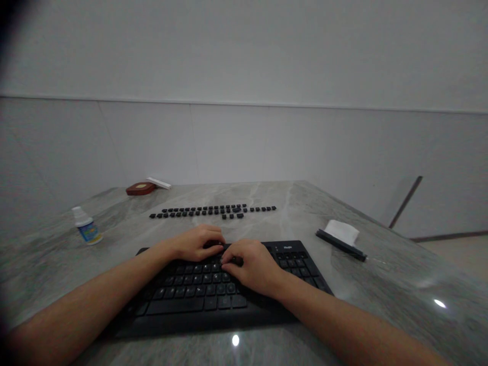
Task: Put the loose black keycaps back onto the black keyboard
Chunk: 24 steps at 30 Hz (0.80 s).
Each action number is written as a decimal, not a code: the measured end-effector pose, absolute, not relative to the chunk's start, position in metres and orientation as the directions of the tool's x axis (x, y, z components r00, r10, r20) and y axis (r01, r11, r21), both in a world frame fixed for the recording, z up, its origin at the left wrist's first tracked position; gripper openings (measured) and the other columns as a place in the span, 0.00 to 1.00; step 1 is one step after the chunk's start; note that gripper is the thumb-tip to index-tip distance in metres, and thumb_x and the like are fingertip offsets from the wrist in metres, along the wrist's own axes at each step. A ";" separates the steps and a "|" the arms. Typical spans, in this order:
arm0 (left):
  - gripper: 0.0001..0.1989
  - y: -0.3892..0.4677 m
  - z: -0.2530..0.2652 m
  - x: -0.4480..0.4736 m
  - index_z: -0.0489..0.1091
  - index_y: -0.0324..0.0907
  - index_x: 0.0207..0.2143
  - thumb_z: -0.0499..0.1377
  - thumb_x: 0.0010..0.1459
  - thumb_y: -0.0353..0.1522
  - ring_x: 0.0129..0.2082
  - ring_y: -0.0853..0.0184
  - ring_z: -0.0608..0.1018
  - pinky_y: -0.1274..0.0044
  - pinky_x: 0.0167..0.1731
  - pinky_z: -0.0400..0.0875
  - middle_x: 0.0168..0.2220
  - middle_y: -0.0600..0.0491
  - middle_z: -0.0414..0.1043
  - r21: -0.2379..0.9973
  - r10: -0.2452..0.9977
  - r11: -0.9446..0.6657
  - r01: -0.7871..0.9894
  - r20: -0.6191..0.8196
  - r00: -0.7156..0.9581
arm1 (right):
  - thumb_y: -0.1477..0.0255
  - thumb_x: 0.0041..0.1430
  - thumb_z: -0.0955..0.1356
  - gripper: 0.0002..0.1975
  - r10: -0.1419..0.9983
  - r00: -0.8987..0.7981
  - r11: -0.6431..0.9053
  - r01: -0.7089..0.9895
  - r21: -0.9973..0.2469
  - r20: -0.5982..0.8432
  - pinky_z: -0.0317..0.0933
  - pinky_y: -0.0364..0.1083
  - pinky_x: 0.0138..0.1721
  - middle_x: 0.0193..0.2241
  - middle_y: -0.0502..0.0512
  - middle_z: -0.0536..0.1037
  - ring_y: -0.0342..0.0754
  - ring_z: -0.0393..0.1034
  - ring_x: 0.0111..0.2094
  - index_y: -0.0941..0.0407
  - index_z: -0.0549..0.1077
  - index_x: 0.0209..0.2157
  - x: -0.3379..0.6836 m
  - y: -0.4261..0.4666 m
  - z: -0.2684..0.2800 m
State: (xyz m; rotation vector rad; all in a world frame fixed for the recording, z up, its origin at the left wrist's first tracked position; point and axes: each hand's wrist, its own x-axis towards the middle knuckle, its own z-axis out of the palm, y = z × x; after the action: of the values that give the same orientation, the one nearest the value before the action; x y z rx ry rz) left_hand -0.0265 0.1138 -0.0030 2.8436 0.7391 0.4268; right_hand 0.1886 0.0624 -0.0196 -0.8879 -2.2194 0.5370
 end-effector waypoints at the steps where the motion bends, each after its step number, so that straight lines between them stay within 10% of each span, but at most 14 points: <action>1: 0.10 0.113 -0.002 -0.026 0.73 0.41 0.38 0.53 0.62 0.32 0.34 0.66 0.74 0.76 0.36 0.67 0.33 0.51 0.72 0.227 0.497 -0.863 0.452 0.215 0.841 | 0.78 0.51 0.72 0.03 0.686 -0.560 0.718 0.415 -0.559 0.465 0.65 0.45 0.38 0.30 0.51 0.80 0.46 0.73 0.33 0.56 0.78 0.29 0.188 0.062 -0.021; 24: 0.10 0.111 -0.002 -0.027 0.73 0.42 0.39 0.53 0.62 0.34 0.34 0.64 0.75 0.76 0.36 0.67 0.34 0.51 0.75 0.235 0.517 -0.849 0.473 0.186 0.836 | 0.75 0.58 0.68 0.05 0.480 -0.668 0.875 0.317 -0.366 0.569 0.67 0.48 0.39 0.31 0.54 0.80 0.47 0.73 0.34 0.57 0.77 0.32 0.195 0.060 -0.017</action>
State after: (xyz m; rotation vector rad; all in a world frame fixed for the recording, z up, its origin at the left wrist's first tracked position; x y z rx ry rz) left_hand -0.0268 0.1111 -0.0018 2.8362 0.7718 0.3622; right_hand 0.1949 0.0603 -0.0166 -0.5715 -2.3539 0.3087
